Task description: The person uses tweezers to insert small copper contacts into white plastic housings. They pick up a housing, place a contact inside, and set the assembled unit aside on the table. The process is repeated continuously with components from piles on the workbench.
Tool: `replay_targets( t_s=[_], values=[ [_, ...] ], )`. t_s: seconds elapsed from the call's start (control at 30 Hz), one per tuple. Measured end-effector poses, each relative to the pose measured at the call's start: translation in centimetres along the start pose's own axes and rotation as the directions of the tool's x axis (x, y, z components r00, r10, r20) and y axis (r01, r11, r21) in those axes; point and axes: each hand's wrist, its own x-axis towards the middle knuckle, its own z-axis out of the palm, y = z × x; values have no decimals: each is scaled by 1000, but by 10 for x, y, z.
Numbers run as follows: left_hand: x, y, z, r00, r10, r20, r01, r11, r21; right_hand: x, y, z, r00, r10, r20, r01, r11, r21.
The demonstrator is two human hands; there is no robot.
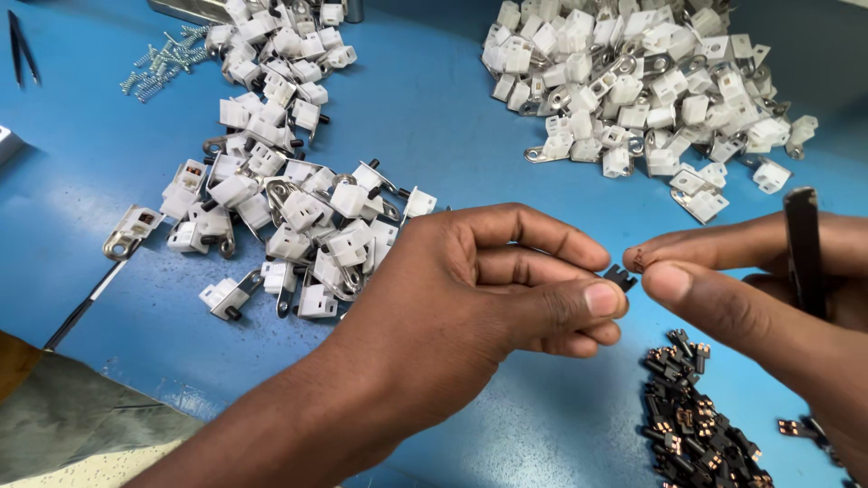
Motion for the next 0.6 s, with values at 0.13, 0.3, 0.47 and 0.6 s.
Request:
replay_targets(
  t_s=[0.13,0.3,0.47,0.6],
  values=[
    [0,8,-5,998,10,58,-12,1000,26,-3,-6,-6,945,-321,69,323,946,-30],
    [-3,15,-11,994,10,104,-24,990,136,-2,-14,-18,671,-713,203,736,673,-69],
    [-6,18,-9,985,102,142,-127,976,179,3,-26,-18,854,-453,257,496,858,-134],
    [-7,20,-12,977,118,179,-163,951,263,9,-32,-8,977,-6,213,64,961,-267]
  ],
)
